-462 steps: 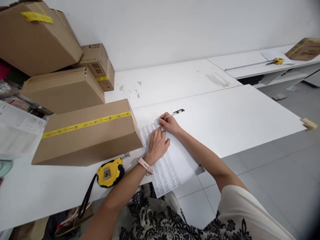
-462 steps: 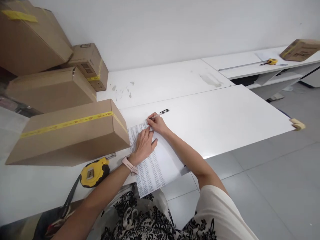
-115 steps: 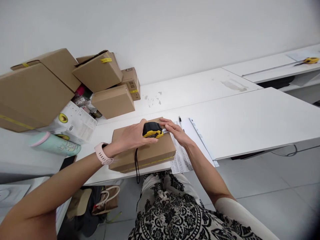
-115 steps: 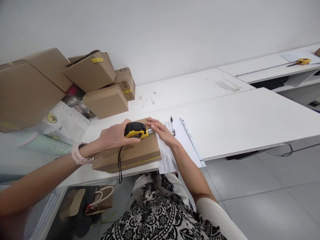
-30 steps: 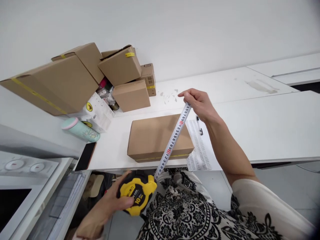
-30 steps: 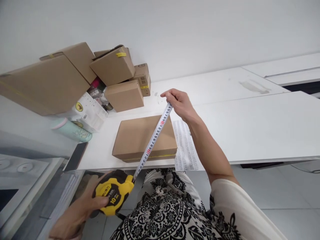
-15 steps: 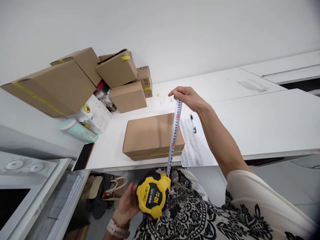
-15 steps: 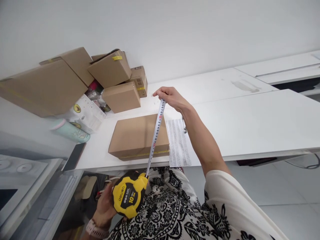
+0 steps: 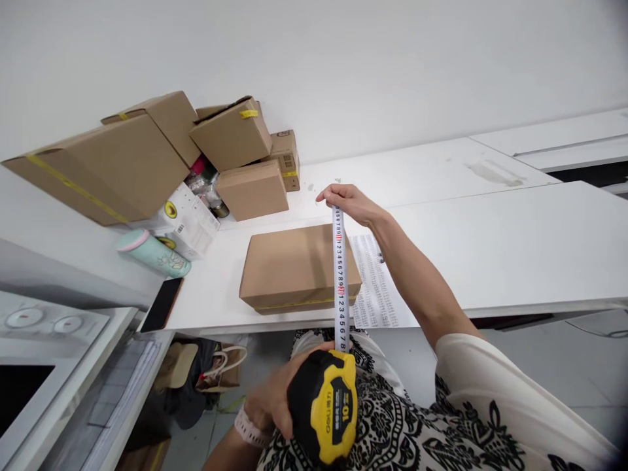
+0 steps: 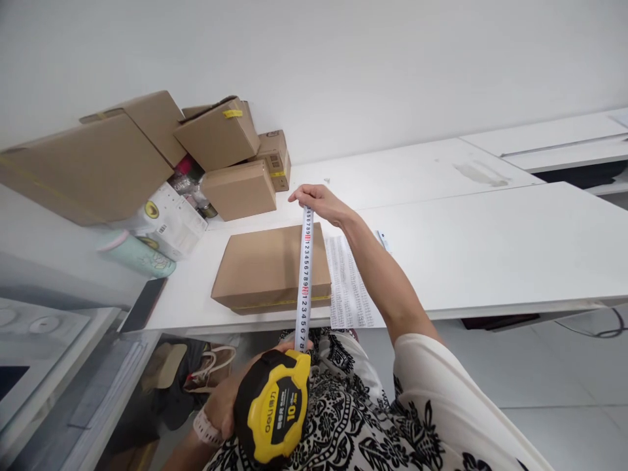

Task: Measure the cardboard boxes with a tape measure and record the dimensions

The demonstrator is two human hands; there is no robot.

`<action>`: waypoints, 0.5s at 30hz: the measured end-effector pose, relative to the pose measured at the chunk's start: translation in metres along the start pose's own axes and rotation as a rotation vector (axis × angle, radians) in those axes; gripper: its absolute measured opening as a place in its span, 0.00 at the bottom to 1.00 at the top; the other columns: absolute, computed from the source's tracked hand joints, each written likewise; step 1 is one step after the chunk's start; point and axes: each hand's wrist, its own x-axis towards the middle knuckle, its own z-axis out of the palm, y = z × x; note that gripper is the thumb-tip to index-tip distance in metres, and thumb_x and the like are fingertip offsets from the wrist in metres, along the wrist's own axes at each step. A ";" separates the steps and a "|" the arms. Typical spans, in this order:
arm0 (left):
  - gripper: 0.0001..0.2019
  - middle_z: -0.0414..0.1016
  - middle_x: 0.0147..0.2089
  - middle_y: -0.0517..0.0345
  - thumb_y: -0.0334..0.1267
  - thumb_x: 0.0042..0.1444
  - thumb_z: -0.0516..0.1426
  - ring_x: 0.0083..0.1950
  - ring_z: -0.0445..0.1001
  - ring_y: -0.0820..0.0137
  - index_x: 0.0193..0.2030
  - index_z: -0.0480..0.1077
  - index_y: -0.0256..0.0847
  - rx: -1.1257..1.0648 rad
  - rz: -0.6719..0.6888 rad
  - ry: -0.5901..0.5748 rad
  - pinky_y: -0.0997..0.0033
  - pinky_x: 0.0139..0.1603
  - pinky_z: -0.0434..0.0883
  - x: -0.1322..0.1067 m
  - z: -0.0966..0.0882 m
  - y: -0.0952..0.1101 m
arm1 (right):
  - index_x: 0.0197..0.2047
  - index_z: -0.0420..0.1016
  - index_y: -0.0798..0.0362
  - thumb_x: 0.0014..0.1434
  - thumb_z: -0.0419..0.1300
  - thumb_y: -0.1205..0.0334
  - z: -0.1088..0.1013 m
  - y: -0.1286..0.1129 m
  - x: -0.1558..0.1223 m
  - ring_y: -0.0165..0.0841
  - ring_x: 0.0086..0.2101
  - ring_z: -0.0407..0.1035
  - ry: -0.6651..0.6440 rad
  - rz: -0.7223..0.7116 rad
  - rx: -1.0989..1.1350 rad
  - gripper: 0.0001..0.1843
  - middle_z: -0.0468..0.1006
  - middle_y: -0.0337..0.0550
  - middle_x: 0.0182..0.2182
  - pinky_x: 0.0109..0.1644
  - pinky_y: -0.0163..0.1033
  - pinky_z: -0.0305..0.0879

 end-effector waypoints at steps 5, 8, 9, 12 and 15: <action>0.53 0.65 0.71 0.46 0.59 0.33 0.74 0.70 0.63 0.42 0.69 0.65 0.53 0.087 0.065 -0.060 0.42 0.71 0.55 -0.019 0.001 0.000 | 0.37 0.77 0.52 0.66 0.56 0.51 0.040 0.019 0.015 0.30 0.29 0.56 -0.146 0.061 0.031 0.15 0.64 0.37 0.27 0.37 0.38 0.56; 0.53 0.69 0.68 0.45 0.57 0.36 0.74 0.68 0.67 0.41 0.70 0.64 0.53 0.073 0.064 0.019 0.43 0.69 0.59 -0.030 -0.002 0.002 | 0.39 0.77 0.52 0.67 0.53 0.53 0.054 0.026 0.019 0.30 0.28 0.55 -0.171 0.113 0.010 0.15 0.64 0.37 0.27 0.35 0.37 0.55; 0.53 0.71 0.67 0.45 0.56 0.36 0.74 0.67 0.68 0.41 0.71 0.63 0.53 0.067 0.058 0.055 0.43 0.68 0.61 -0.032 -0.003 0.003 | 0.40 0.77 0.52 0.67 0.52 0.53 0.056 0.028 0.020 0.30 0.28 0.56 -0.171 0.123 -0.005 0.15 0.66 0.37 0.27 0.36 0.37 0.56; 0.50 0.73 0.65 0.46 0.56 0.39 0.74 0.65 0.70 0.43 0.70 0.64 0.51 0.054 0.084 0.119 0.46 0.66 0.64 -0.036 -0.008 0.004 | 0.43 0.77 0.53 0.66 0.54 0.53 0.058 0.036 0.023 0.31 0.31 0.61 -0.152 0.112 -0.047 0.15 0.73 0.41 0.32 0.39 0.37 0.59; 0.49 0.74 0.63 0.47 0.55 0.39 0.73 0.63 0.72 0.45 0.70 0.65 0.50 0.013 0.088 0.124 0.49 0.63 0.67 -0.036 -0.011 0.004 | 0.39 0.76 0.54 0.62 0.57 0.51 0.056 0.043 0.022 0.31 0.33 0.64 -0.090 0.097 -0.086 0.15 0.77 0.42 0.34 0.42 0.39 0.61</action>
